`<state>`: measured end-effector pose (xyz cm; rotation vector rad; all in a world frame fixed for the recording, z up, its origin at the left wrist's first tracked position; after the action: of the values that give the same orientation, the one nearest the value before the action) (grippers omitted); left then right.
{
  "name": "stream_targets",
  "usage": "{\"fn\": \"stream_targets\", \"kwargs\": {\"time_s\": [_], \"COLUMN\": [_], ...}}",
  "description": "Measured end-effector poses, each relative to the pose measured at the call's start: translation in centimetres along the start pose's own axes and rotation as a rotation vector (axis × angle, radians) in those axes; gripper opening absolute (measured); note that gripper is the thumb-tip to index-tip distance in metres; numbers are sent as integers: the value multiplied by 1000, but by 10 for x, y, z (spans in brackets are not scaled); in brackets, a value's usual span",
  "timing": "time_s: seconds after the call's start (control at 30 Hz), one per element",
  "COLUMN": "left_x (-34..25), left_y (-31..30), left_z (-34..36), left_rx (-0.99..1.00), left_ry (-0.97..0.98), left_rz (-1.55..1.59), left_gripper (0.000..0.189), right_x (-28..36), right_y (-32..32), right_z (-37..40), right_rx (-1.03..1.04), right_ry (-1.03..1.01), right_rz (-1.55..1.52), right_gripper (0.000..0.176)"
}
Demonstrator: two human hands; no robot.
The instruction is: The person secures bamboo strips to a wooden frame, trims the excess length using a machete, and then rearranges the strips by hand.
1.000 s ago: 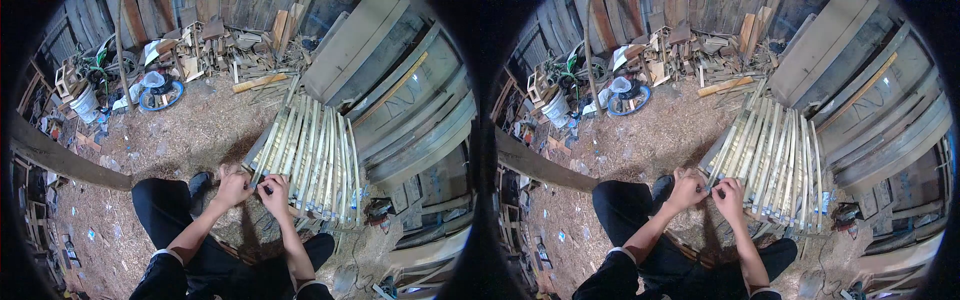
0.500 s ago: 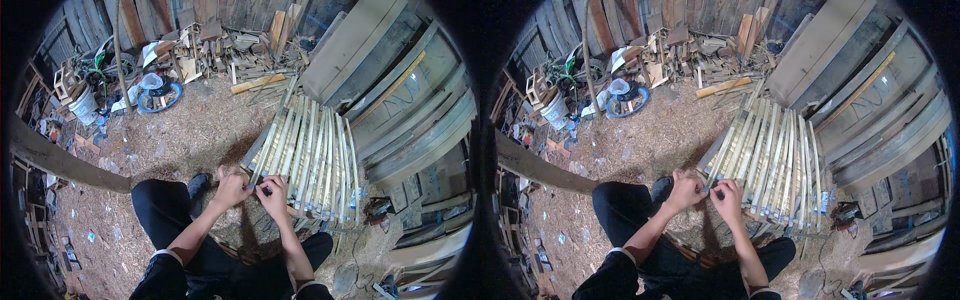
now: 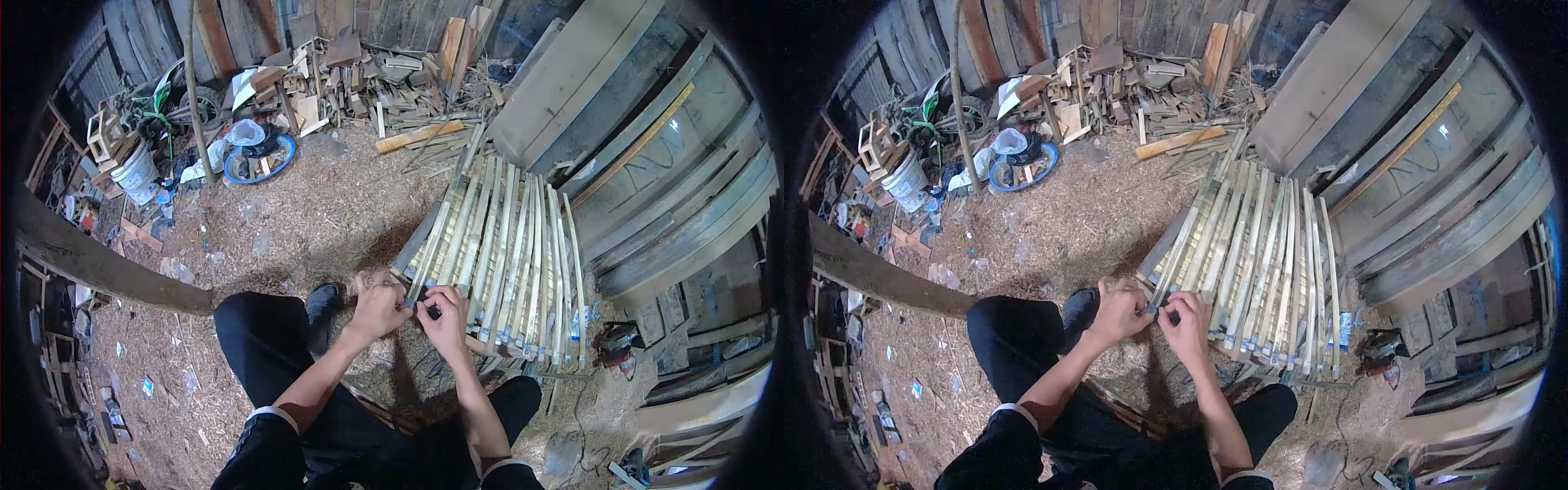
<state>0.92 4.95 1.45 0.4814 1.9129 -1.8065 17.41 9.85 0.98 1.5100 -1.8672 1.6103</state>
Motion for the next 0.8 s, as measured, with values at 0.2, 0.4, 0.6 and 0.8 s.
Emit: {"fn": "stream_targets", "kwargs": {"time_s": [0.2, 0.4, 0.6, 0.8], "left_x": [-5, 0, 1, 0], "left_y": [-7, -3, 0, 1], "left_z": [4, 11, 10, 7], "left_rx": [-40, -201, -90, -12], "left_ry": [48, 300, 254, 178], "left_rz": [-15, -164, -115, -109], "left_gripper": [19, 25, 28, 30], "right_x": [-4, -8, -3, -3], "right_y": [-4, -8, -8, -9], "right_z": [-5, -3, -5, -5], "right_rx": [14, 48, 65, 55], "right_ry": [11, 42, 31, -9], "right_rz": [62, -37, -14, 18], "right_gripper": [16, 12, 12, 11]}}
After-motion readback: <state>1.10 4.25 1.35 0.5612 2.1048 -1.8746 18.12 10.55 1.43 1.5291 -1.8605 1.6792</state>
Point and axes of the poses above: each hand's wrist, its own z-axis away from the middle knuckle, its own y-axis out of the palm, x = y × z, the point moved 4 cm from there along -z, towards the middle knuckle, and after that the axes turned 2 degrees about y, right-handed, at the moved point
